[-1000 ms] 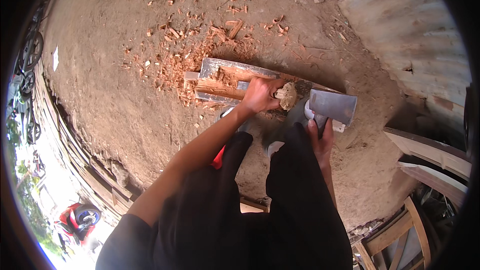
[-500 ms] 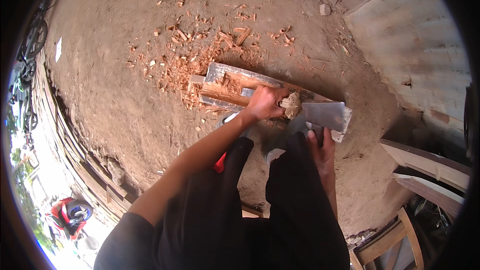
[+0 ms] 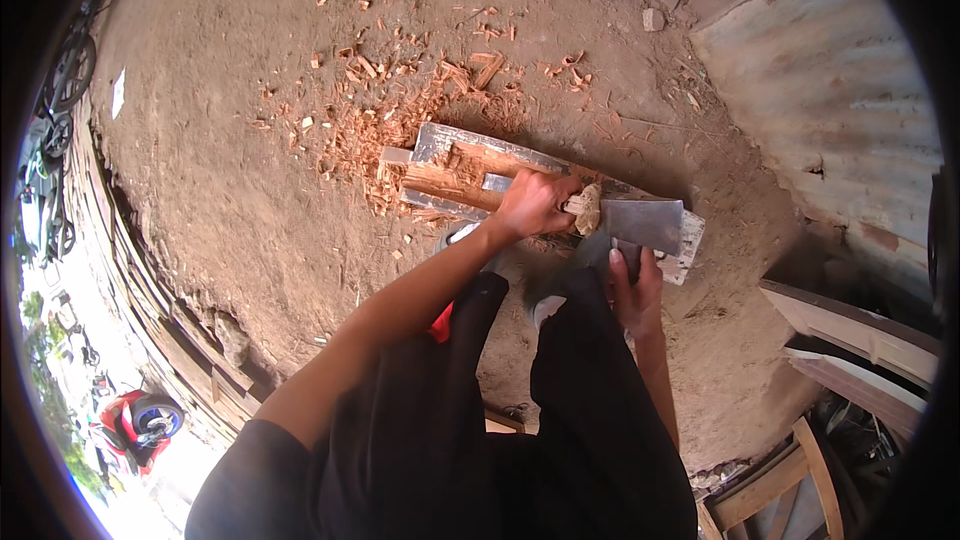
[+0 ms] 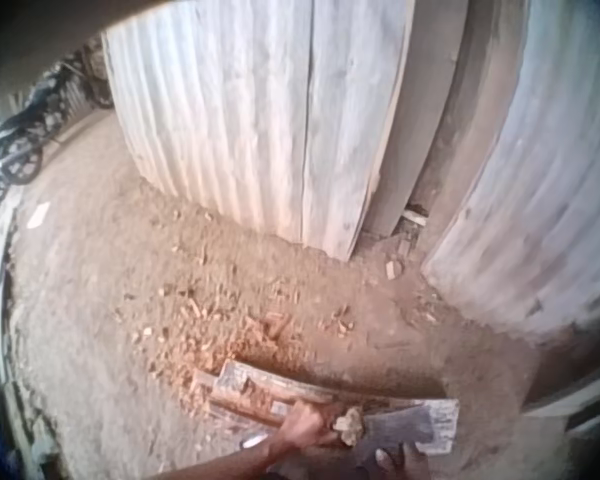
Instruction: The person uses a machete to repeatedly strike and shape a small piece of wood held in the left hand. Wood shavings accumulate on the ground as the person continues to carve the wood throughout the clip.
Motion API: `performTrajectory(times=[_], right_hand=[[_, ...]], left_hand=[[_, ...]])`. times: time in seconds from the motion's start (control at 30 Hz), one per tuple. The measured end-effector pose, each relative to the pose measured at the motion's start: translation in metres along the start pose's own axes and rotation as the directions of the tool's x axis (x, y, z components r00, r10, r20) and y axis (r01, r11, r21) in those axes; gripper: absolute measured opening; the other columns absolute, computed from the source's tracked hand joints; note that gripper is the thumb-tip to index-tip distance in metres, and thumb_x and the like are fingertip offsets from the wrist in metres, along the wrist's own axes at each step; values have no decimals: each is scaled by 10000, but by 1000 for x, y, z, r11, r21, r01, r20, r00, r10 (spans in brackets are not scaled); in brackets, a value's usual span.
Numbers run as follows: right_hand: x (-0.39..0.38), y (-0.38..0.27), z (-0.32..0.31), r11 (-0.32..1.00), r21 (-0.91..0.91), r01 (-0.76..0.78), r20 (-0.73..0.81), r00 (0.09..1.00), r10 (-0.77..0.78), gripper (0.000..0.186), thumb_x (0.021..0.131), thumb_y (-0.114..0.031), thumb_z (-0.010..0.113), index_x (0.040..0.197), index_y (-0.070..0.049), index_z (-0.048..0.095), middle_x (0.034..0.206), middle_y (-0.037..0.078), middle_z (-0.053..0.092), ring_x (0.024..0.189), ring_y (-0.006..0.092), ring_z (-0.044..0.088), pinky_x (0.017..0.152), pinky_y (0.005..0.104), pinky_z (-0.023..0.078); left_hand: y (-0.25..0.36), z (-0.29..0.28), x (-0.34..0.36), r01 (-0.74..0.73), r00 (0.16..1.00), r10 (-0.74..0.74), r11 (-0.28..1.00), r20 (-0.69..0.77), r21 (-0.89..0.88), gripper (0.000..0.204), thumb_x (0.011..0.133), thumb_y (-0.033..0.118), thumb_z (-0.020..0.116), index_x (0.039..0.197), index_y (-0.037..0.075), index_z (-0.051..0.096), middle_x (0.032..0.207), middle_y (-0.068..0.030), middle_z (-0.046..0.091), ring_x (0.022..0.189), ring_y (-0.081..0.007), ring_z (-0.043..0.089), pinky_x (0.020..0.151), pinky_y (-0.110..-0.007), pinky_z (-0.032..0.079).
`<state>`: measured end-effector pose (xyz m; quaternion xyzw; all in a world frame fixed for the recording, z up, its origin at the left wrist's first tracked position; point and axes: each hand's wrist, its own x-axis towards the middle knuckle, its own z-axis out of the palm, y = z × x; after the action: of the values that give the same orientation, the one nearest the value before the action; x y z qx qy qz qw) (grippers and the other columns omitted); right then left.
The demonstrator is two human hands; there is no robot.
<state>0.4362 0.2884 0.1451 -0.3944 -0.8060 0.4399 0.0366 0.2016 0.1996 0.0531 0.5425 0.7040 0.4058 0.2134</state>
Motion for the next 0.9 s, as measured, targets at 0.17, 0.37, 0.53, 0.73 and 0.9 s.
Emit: performTrajectory(times=[0.17,0.37,0.53,0.73,0.9], right_hand=[[-8,-14,-8,827,530,-189,-70,962,264,267,1032,-234,625,1117,14,578,802,61,630,592,107,566,530,293,467],[6,-24,-7,974,216,-68,-16,997,74,258,1038,-222,611,1123,17,568,783,74,618,583,113,582,508,296,455],[-10,-36,3,785,605,-135,-132,955,266,196,1039,-226,616,1079,-41,565,707,52,595,569,114,584,511,290,455],[-1,-21,-3,970,234,-63,-50,996,77,207,1037,-214,616,1030,-18,548,709,64,602,547,141,575,498,294,454],[-10,-8,6,925,379,-5,-199,976,87,237,1042,-244,623,1122,-28,565,719,78,637,545,173,604,516,330,485]], left_hand=[[2,-2,-2,28,999,-28,999,18,19,338,696,225,715,1009,114,651,753,-145,686,747,-354,699,638,-486,528],[3,-1,0,55,993,-62,996,102,71,354,694,218,718,1027,121,646,758,-144,689,760,-353,703,645,-491,528],[1,2,-3,21,999,-22,1000,29,18,357,700,213,721,1036,122,643,784,-141,698,781,-348,707,646,-485,530],[0,2,-5,37,995,-42,998,93,53,365,701,218,724,1045,126,641,804,-145,704,791,-343,710,648,-483,532],[0,7,-1,25,994,-31,998,101,60,387,714,243,729,1073,130,637,809,-145,709,795,-349,711,654,-493,531]])
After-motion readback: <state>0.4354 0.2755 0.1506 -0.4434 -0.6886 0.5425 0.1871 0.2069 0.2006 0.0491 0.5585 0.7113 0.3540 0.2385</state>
